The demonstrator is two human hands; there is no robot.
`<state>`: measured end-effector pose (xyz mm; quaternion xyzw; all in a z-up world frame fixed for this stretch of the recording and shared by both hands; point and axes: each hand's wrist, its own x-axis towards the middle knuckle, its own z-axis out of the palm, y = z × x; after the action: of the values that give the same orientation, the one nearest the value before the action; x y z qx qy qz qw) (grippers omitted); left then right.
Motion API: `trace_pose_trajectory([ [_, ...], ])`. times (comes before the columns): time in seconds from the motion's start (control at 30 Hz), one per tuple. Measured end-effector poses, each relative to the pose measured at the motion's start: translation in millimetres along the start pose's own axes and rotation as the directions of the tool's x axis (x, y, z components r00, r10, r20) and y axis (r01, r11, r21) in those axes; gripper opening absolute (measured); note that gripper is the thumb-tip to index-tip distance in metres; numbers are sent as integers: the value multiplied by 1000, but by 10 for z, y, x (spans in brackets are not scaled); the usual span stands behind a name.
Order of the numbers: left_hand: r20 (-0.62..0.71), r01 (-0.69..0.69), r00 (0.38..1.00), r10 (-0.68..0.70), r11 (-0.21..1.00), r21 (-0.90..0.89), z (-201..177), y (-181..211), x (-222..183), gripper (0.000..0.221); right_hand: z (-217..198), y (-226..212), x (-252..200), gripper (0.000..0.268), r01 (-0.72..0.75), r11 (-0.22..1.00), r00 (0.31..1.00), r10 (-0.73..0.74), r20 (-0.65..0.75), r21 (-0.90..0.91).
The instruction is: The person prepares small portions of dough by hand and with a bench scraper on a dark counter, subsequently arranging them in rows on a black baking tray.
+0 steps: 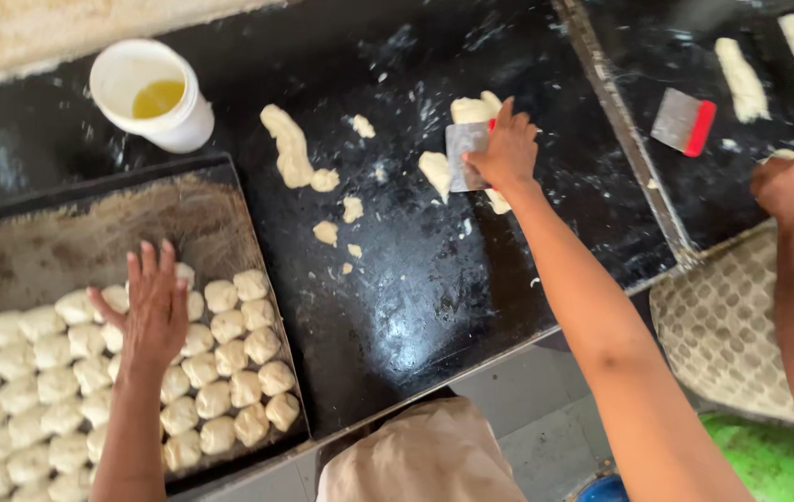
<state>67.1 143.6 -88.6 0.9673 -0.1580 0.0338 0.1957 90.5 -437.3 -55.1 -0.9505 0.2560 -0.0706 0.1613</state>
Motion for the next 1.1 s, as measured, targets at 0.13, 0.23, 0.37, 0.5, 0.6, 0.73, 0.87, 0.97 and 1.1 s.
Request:
trace_pose_trajectory([
  [0.13, -148, 134, 974, -171, 963, -234, -186, 281, -251, 48, 36, -206, 14, 114, -151, 988, 987, 151, 57, -11],
  [0.23, -245, 125, 951, -187, 961, -248, -177, 575, -545, 48, -142, -205, -252, 56, 192, 955, 979, -170, -114, 224],
  [0.37, -338, 110, 918, -206, 953, -282, -151, 1227, -458, 64, -89, -846, -512, 51, 571, 764, 820, -547, -166, 299],
  [0.5, -294, -124, 955, 37, 950, -287, -11, 1870, -55, 62, 198, -1421, -267, 43, 767, 635, 641, -763, -75, 92],
  [0.6, -226, -147, 972, 71, 929, -339, 62, 2111, 71, 54, 100, -1180, -424, 65, 802, 493, 555, -824, -117, 337],
  [0.73, -144, -46, 989, -27, 875, -481, 63, 2402, -123, 37, -160, -440, -706, 46, 593, 752, 794, -605, -55, 289],
  [0.87, -137, -165, 985, 108, 825, -540, 36, 2681, 187, 44, -168, -420, -492, 36, 433, 797, 838, -528, 138, 420],
  [0.97, -246, -317, 938, 243, 889, -331, 17, 2685, 583, 63, -420, -849, -419, 38, 516, 510, 570, -804, 168, 689],
  [1.1, 6, 157, 968, -252, 585, -796, -41, 2496, 537, 39, -557, -1357, -763, 38, 526, 393, 527, -846, 73, 754],
])
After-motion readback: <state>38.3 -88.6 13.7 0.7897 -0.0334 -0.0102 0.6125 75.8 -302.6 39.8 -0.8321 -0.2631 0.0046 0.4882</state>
